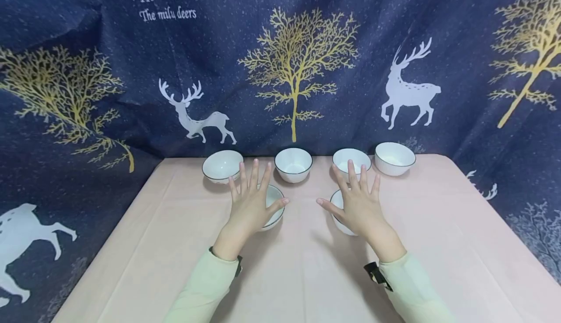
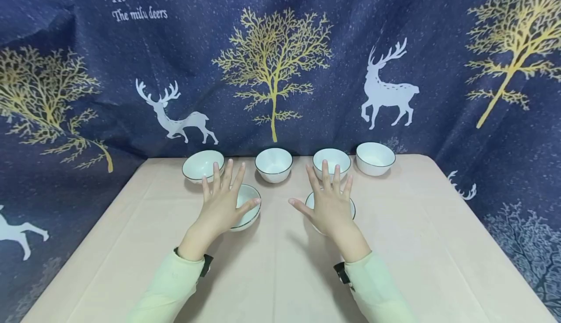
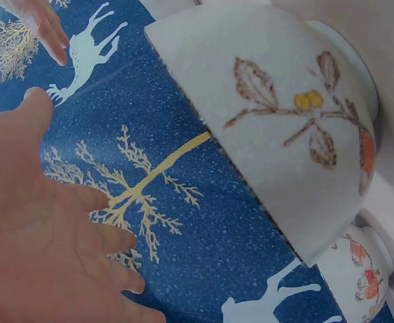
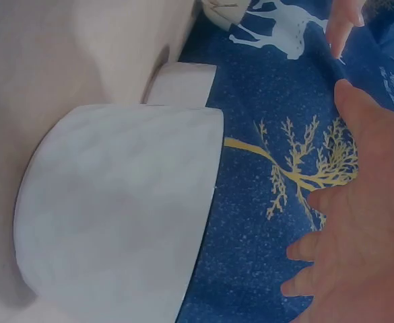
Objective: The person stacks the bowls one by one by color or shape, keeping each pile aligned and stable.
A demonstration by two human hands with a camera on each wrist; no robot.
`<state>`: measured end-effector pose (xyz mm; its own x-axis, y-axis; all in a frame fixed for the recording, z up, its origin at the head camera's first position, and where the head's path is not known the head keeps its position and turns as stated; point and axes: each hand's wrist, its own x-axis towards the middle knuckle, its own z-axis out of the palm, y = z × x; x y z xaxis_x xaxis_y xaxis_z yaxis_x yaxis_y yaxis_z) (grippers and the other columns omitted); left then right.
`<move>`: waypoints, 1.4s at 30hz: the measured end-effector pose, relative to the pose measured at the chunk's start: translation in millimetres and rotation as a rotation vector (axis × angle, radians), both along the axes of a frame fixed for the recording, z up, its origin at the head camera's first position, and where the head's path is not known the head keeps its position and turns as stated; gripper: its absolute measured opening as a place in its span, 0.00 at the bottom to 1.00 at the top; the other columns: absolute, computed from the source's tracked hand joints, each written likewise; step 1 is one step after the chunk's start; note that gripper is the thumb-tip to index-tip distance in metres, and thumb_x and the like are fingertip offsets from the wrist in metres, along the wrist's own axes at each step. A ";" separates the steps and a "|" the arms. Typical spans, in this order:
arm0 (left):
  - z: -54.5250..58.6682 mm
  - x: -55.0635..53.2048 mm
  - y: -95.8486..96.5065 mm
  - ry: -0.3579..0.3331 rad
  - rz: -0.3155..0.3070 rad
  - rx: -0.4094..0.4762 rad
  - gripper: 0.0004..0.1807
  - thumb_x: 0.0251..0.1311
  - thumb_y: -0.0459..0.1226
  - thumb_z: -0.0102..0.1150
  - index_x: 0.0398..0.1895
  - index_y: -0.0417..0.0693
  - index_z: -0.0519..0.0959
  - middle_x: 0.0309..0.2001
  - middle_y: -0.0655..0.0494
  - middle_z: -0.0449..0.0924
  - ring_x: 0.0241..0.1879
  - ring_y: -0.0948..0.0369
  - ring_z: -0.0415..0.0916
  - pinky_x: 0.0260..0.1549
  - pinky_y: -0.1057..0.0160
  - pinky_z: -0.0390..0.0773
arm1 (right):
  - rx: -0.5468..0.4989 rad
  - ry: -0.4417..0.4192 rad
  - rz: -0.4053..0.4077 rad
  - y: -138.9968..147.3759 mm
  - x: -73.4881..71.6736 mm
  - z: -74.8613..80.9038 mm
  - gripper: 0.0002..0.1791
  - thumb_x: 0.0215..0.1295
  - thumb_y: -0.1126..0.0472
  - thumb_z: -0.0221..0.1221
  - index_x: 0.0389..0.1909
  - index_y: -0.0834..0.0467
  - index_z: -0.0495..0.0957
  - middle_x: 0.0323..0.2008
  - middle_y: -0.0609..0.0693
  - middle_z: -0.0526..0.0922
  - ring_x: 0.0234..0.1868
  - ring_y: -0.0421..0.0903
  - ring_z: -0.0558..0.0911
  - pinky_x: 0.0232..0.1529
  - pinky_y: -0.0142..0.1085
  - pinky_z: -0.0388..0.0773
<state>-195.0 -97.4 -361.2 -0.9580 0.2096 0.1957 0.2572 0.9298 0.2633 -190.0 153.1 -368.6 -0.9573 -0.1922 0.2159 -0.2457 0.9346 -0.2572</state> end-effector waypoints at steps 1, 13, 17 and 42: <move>0.2 0.1 -0.1 0.002 -0.002 0.002 0.50 0.60 0.64 0.52 0.77 0.53 0.43 0.76 0.45 0.28 0.71 0.44 0.13 0.66 0.33 0.19 | 0.001 0.005 0.001 -0.2 0.0 -0.1 0.48 0.63 0.30 0.50 0.77 0.49 0.45 0.75 0.64 0.38 0.72 0.69 0.34 0.68 0.66 0.21; 0.0 -1.9 -2.5 0.017 -0.011 -0.023 0.51 0.60 0.66 0.49 0.77 0.56 0.40 0.76 0.44 0.29 0.71 0.44 0.12 0.67 0.34 0.21 | 0.010 0.026 0.003 -5.3 -1.4 5.9 0.49 0.62 0.29 0.49 0.77 0.49 0.46 0.75 0.63 0.38 0.73 0.66 0.33 0.69 0.64 0.21; 1.4 -2.9 -3.8 0.024 -0.017 -0.016 0.50 0.60 0.65 0.51 0.77 0.57 0.40 0.76 0.45 0.27 0.71 0.45 0.12 0.67 0.36 0.19 | 0.017 0.054 0.011 -8.2 -2.3 8.3 0.49 0.62 0.30 0.51 0.76 0.50 0.47 0.75 0.64 0.40 0.73 0.67 0.34 0.69 0.65 0.22; 16.3 -11.5 -20.6 0.102 -0.074 0.044 0.48 0.62 0.61 0.52 0.78 0.58 0.42 0.76 0.43 0.33 0.73 0.43 0.20 0.70 0.37 0.28 | -0.085 0.144 0.091 -26.9 -12.2 17.3 0.48 0.63 0.34 0.55 0.76 0.48 0.45 0.75 0.63 0.43 0.73 0.68 0.40 0.71 0.66 0.32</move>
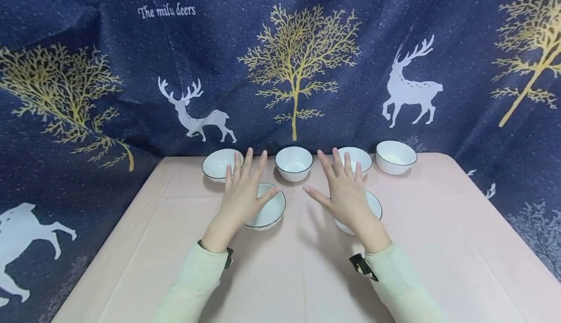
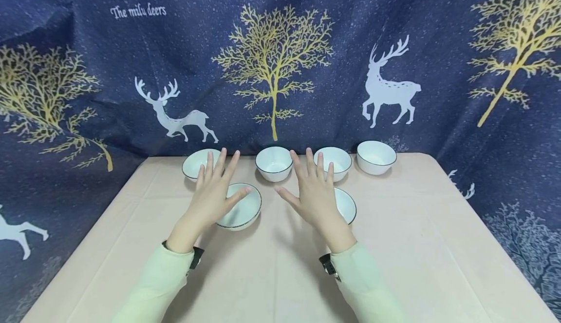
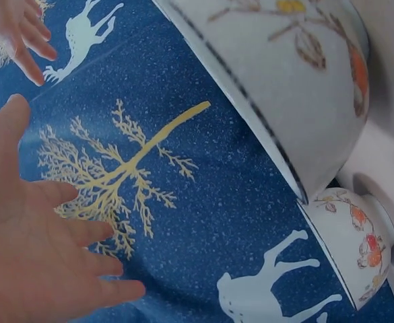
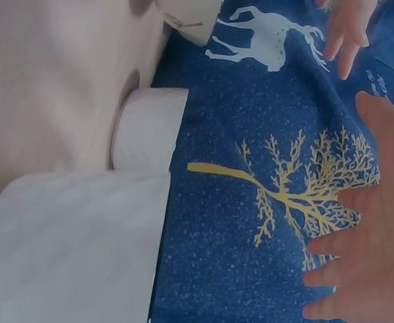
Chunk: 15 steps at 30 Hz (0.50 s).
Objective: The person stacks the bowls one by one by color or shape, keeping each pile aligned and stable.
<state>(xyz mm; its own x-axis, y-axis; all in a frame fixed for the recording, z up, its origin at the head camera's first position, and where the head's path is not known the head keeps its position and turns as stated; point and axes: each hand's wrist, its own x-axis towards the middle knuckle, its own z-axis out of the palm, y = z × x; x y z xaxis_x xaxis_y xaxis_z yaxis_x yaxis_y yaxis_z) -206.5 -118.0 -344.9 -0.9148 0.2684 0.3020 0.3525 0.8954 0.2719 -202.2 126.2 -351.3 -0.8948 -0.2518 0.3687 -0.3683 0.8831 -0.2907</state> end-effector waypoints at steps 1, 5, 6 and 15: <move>1.0 -0.8 -1.3 -0.001 -0.003 0.009 0.48 0.62 0.61 0.52 0.78 0.58 0.41 0.76 0.43 0.33 0.73 0.43 0.20 0.70 0.36 0.28 | -0.010 0.001 0.006 -1.2 -0.3 0.6 0.48 0.63 0.35 0.55 0.76 0.49 0.45 0.75 0.64 0.44 0.73 0.68 0.40 0.71 0.66 0.33; 5.5 -3.3 -5.9 -0.004 -0.009 0.030 0.47 0.63 0.62 0.50 0.78 0.58 0.41 0.76 0.42 0.34 0.73 0.42 0.21 0.70 0.36 0.31 | -0.048 0.004 0.033 -6.4 -2.5 1.2 0.46 0.65 0.38 0.55 0.76 0.51 0.47 0.74 0.65 0.46 0.73 0.67 0.41 0.71 0.65 0.35; 6.5 -3.6 -7.0 -0.003 -0.011 0.037 0.47 0.63 0.61 0.50 0.78 0.57 0.41 0.76 0.41 0.34 0.73 0.42 0.21 0.70 0.36 0.32 | -0.058 0.007 0.041 -7.9 -2.7 1.4 0.45 0.65 0.38 0.55 0.76 0.52 0.47 0.74 0.65 0.46 0.73 0.67 0.42 0.72 0.65 0.36; 12.2 -9.4 -16.7 0.011 -0.015 0.113 0.47 0.64 0.56 0.55 0.77 0.51 0.43 0.76 0.40 0.34 0.73 0.43 0.21 0.70 0.33 0.38 | -0.120 0.043 0.105 -21.7 -10.3 -2.6 0.41 0.68 0.43 0.53 0.75 0.57 0.50 0.72 0.67 0.52 0.73 0.65 0.49 0.73 0.59 0.46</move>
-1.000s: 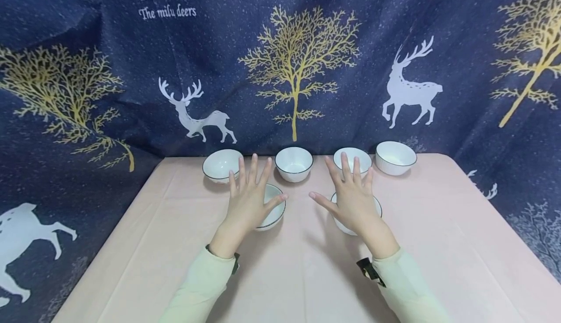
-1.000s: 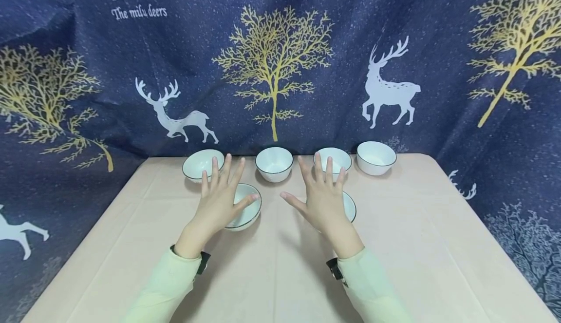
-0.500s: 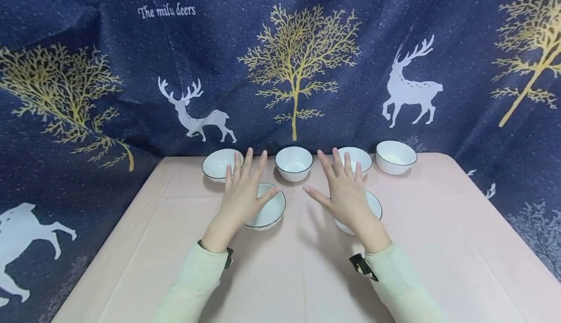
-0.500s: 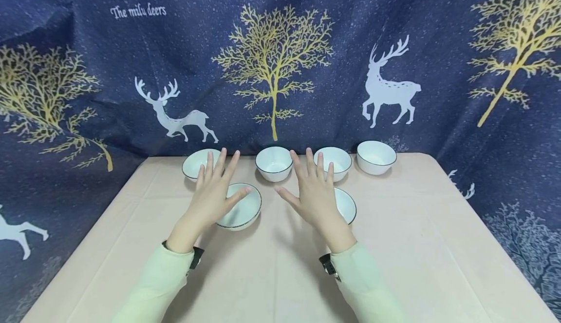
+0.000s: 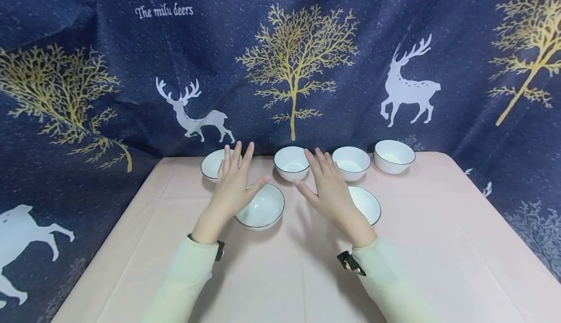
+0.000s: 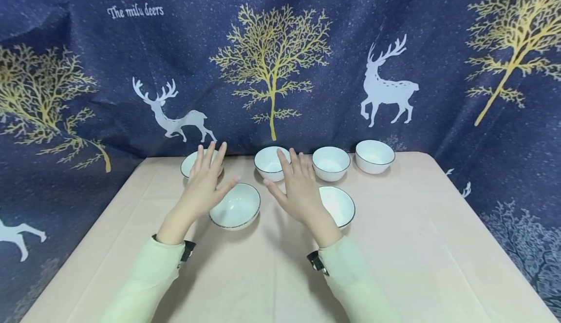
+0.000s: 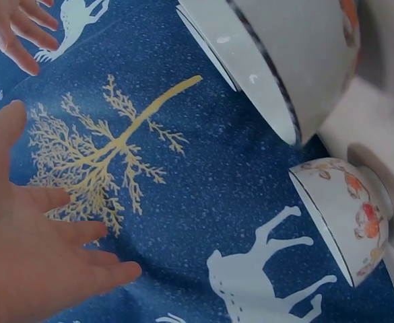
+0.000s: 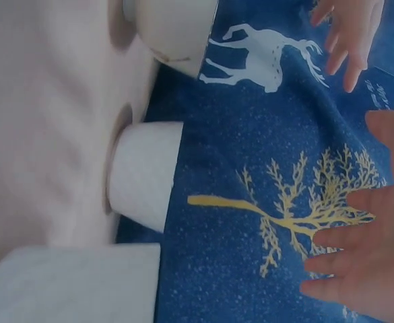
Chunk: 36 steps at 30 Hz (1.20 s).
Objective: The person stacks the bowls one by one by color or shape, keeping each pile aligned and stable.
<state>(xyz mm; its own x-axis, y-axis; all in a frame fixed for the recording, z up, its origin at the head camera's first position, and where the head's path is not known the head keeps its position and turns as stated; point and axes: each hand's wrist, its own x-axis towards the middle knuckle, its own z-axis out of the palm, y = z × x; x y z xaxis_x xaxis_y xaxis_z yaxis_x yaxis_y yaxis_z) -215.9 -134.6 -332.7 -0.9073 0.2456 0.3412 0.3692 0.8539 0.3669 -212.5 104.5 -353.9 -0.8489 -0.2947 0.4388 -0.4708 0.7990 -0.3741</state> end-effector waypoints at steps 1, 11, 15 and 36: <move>0.5 -0.8 -1.0 0.001 0.000 0.006 0.47 0.64 0.55 0.55 0.77 0.51 0.43 0.76 0.40 0.34 0.73 0.43 0.22 0.70 0.33 0.38 | -0.005 0.002 0.007 -1.3 -1.1 -1.2 0.41 0.69 0.43 0.52 0.74 0.58 0.51 0.72 0.67 0.53 0.73 0.65 0.50 0.73 0.59 0.47; -2.9 -15.4 -23.8 0.034 0.020 0.039 0.45 0.65 0.50 0.56 0.77 0.46 0.44 0.74 0.35 0.41 0.73 0.39 0.31 0.65 0.27 0.46 | -0.070 -0.020 0.067 -19.4 -6.7 -11.8 0.38 0.71 0.45 0.50 0.74 0.58 0.51 0.71 0.66 0.55 0.71 0.64 0.55 0.71 0.59 0.56; -6.4 -22.7 -35.1 0.037 0.054 0.044 0.45 0.65 0.50 0.56 0.76 0.46 0.45 0.74 0.34 0.43 0.73 0.37 0.34 0.66 0.28 0.45 | -0.105 -0.059 0.102 -26.8 -6.8 -14.6 0.37 0.72 0.47 0.49 0.75 0.57 0.50 0.72 0.65 0.55 0.71 0.62 0.57 0.70 0.56 0.59; -34.7 -57.7 -77.4 -0.028 0.165 0.177 0.42 0.68 0.48 0.51 0.74 0.34 0.47 0.69 0.28 0.50 0.68 0.33 0.48 0.65 0.31 0.53 | -0.352 -0.313 0.219 -51.7 -10.5 -37.0 0.32 0.74 0.51 0.46 0.75 0.55 0.51 0.74 0.51 0.56 0.73 0.48 0.56 0.74 0.44 0.54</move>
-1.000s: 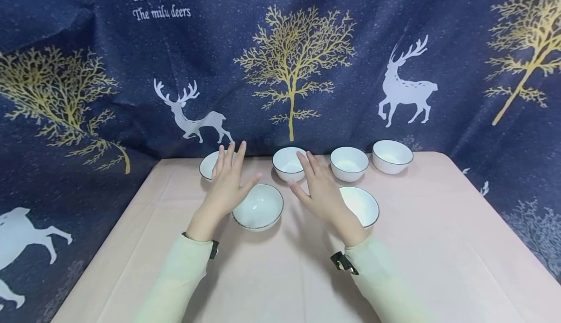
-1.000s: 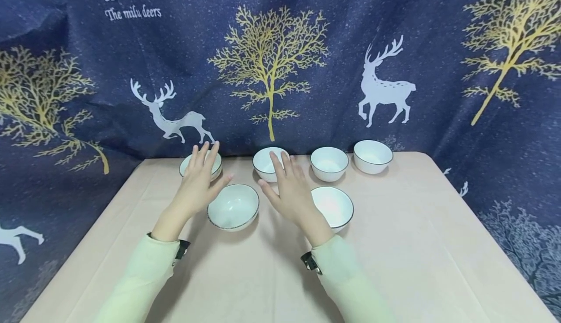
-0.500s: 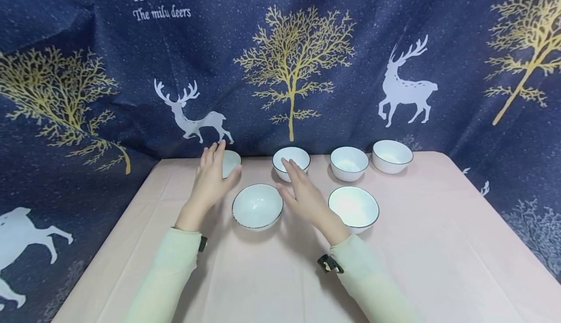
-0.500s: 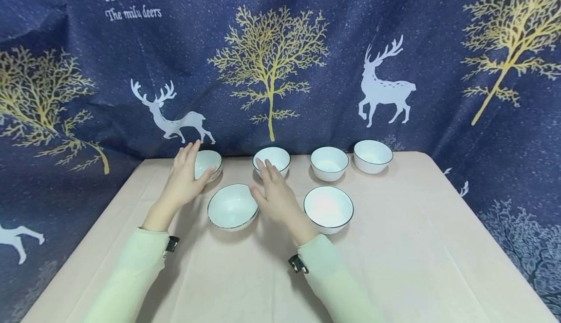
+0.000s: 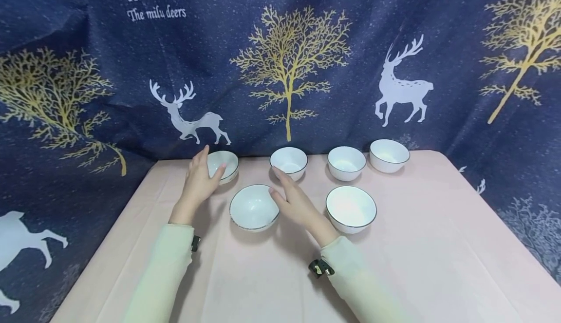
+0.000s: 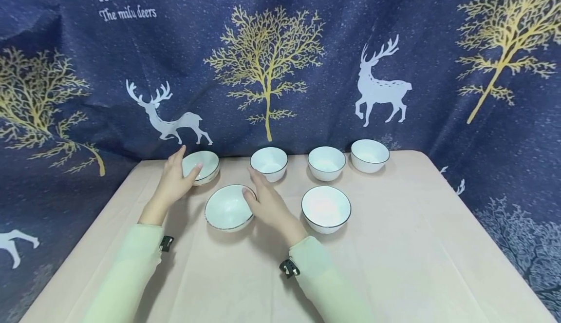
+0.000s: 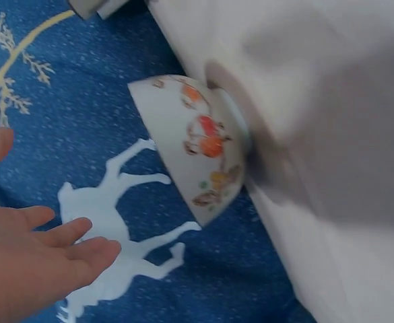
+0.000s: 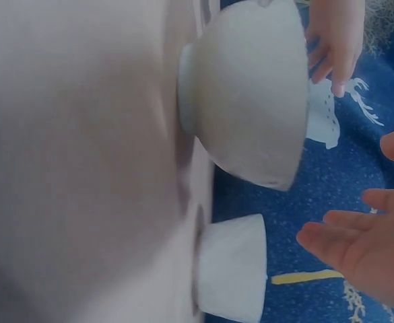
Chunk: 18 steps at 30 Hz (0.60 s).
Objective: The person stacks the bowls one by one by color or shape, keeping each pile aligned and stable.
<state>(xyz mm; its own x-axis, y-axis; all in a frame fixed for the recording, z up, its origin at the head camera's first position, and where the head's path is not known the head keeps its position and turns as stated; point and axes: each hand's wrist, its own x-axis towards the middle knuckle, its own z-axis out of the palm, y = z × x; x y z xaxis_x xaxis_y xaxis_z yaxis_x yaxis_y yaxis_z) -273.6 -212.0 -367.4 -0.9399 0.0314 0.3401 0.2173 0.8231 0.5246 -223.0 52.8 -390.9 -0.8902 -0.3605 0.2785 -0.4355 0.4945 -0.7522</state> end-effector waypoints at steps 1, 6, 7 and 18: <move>-0.5 -1.0 -2.3 -0.011 0.004 0.006 0.42 0.68 0.47 0.51 0.74 0.34 0.46 0.69 0.27 0.49 0.68 0.33 0.48 0.65 0.31 0.53 | -0.007 -0.010 0.002 -0.7 -0.4 -1.6 0.32 0.74 0.51 0.46 0.75 0.56 0.51 0.74 0.51 0.56 0.73 0.48 0.56 0.74 0.44 0.54; -1.5 -5.3 -10.1 -0.055 0.015 0.077 0.41 0.69 0.46 0.49 0.74 0.33 0.43 0.69 0.24 0.48 0.69 0.32 0.46 0.67 0.33 0.51 | -0.066 -0.062 0.013 -0.7 -2.6 -10.1 0.31 0.75 0.54 0.44 0.75 0.55 0.50 0.74 0.51 0.55 0.73 0.48 0.55 0.74 0.46 0.55; -1.7 -6.2 -11.3 -0.064 0.014 0.095 0.41 0.69 0.46 0.49 0.74 0.32 0.43 0.68 0.24 0.48 0.69 0.32 0.46 0.68 0.34 0.51 | -0.078 -0.072 0.013 -0.4 -3.0 -11.3 0.31 0.75 0.54 0.44 0.75 0.55 0.50 0.74 0.51 0.55 0.73 0.49 0.56 0.73 0.46 0.56; -12.6 -17.0 -26.1 -0.161 0.090 0.209 0.40 0.72 0.46 0.43 0.73 0.29 0.40 0.71 0.25 0.43 0.71 0.34 0.43 0.71 0.38 0.48 | -0.197 -0.247 -0.005 -6.2 -3.8 -18.5 0.28 0.76 0.55 0.40 0.74 0.57 0.53 0.73 0.55 0.56 0.69 0.56 0.65 0.71 0.49 0.61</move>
<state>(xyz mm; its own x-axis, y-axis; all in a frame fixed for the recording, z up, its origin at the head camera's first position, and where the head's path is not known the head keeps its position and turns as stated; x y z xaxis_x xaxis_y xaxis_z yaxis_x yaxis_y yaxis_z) -290.6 -238.2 -380.0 -0.9782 -0.1092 0.1765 0.0487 0.7059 0.7066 -226.8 46.5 -409.4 -0.9413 -0.3164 0.1174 -0.2252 0.3300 -0.9167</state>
